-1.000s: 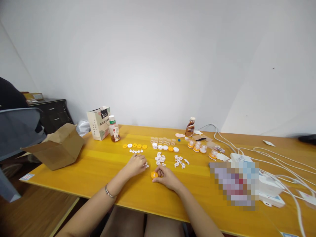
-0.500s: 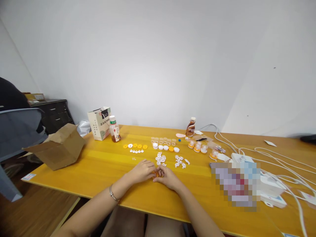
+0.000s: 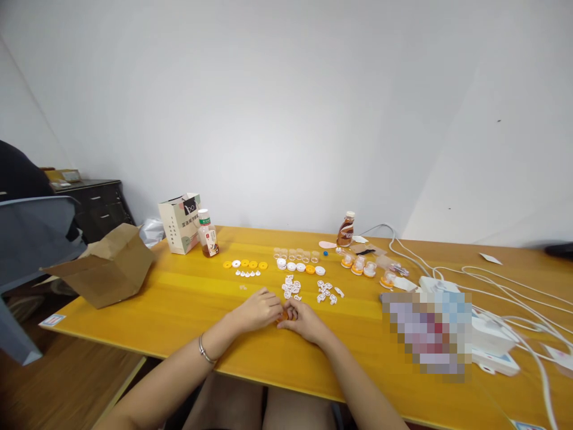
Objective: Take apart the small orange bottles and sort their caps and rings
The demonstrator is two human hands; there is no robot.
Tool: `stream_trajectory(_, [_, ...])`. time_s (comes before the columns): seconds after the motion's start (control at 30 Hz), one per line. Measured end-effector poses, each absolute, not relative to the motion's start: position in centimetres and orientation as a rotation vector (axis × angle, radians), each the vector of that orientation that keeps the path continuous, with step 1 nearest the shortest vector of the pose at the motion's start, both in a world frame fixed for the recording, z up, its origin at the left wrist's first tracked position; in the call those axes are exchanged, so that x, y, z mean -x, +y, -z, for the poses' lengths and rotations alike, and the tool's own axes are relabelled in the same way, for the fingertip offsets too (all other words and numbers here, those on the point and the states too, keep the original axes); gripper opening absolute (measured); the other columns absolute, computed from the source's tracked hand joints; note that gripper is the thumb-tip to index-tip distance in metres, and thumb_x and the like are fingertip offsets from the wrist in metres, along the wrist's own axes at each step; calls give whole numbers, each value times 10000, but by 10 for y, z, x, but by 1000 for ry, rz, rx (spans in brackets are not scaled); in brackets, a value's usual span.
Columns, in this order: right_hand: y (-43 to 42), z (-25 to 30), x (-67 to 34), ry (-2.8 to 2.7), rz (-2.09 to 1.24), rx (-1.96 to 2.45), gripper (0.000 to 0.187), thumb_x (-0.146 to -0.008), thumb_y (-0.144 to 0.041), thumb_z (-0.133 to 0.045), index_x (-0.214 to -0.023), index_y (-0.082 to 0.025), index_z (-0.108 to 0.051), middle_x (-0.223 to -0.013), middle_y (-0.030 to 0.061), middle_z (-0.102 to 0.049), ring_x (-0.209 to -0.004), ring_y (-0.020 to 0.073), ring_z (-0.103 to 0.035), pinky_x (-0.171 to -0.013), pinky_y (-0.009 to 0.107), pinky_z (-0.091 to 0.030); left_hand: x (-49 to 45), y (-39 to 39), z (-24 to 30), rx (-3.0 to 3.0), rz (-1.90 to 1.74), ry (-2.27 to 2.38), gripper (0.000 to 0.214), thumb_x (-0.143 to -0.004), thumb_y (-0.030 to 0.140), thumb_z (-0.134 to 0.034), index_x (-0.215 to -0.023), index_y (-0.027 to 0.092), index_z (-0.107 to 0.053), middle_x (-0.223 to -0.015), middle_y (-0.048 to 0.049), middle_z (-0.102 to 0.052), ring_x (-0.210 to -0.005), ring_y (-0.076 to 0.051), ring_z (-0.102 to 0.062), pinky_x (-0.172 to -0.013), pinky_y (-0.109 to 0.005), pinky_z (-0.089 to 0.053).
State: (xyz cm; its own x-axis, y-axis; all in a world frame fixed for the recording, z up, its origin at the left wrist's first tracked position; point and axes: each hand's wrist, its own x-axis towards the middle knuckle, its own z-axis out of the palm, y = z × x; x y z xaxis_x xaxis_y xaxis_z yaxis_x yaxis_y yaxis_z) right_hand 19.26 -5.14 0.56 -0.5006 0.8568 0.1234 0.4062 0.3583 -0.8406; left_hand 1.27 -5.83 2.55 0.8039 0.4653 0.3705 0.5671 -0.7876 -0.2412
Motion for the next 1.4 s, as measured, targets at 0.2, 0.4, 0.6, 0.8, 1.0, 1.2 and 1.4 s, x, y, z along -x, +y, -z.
stream_trajectory(0.2, [-51, -4, -193, -2040, -1073, 1065, 255, -585, -301, -703, -714, -195, -509, -562, -72, -384, -538, 102, -379, -507, 228, -326, -14, -61, -28, 2632, 401, -708, 224, -885, 246, -412, -741, 138, -546, -753, -42, -579, -723, -141, -530, -665, -277, -331])
stream_trajectory(0.4, [-47, -1, -194, -2049, -1092, 1063, 256, -592, -306, -696, -741, -193, -520, -574, -64, -402, -556, 108, -399, -521, 232, -343, -15, -61, -25, 2608, 396, -663, 204, -874, 241, -436, -746, 136, -555, -755, -49, -575, -731, -159, -526, -636, -275, -346])
stream_trajectory(0.6, [-49, -1, -193, -2034, -1084, 1062, 243, -593, -279, -696, -732, -190, -517, -572, -70, -389, -548, 102, -378, -518, 230, -322, -14, -60, -24, 2606, 416, -657, 187, -870, 233, -439, -766, 132, -557, -742, -48, -574, -724, -162, -535, -626, -280, -367])
stream_trajectory(0.8, [-48, -1, -194, -2051, -1080, 1058, 264, -585, -310, -710, -723, -194, -516, -575, -68, -398, -554, 106, -387, -525, 231, -327, -16, -60, -24, 2652, 457, -763, 201, -865, 248, -431, -769, 134, -566, -719, -43, -572, -719, -151, -546, -640, -262, -389])
stream_trajectory(1.0, [-51, -3, -194, -2042, -1072, 1100, 276, -584, -303, -711, -759, -196, -526, -582, -70, -395, -542, 97, -372, -512, 220, -308, 5, -46, -37, 2674, 472, -1108, 165, -826, 235, -465, -757, 149, -587, -726, -41, -582, -737, -152, -538, -687, -253, -392])
stream_trajectory(1.2, [-52, -5, -195, -2039, -1084, 1086, 278, -588, -310, -708, -763, -191, -527, -618, -62, -411, -570, 96, -387, -536, 218, -322, 47, -31, -52, 2342, 259, -1877, 204, -772, 112, -407, -795, 109, -610, -827, -120, -609, -797, -202, -559, -705, -280, -403])
stream_trajectory(1.4, [-53, -8, -194, -2049, -1082, 1113, 275, -586, -305, -709, -760, -194, -528, -610, -62, -403, -570, 98, -385, -533, 218, -323, 46, -31, -43, 2297, 143, -1999, 247, -737, 65, -387, -817, 90, -620, -863, -152, -618, -828, -232, -578, -725, -307, -418])
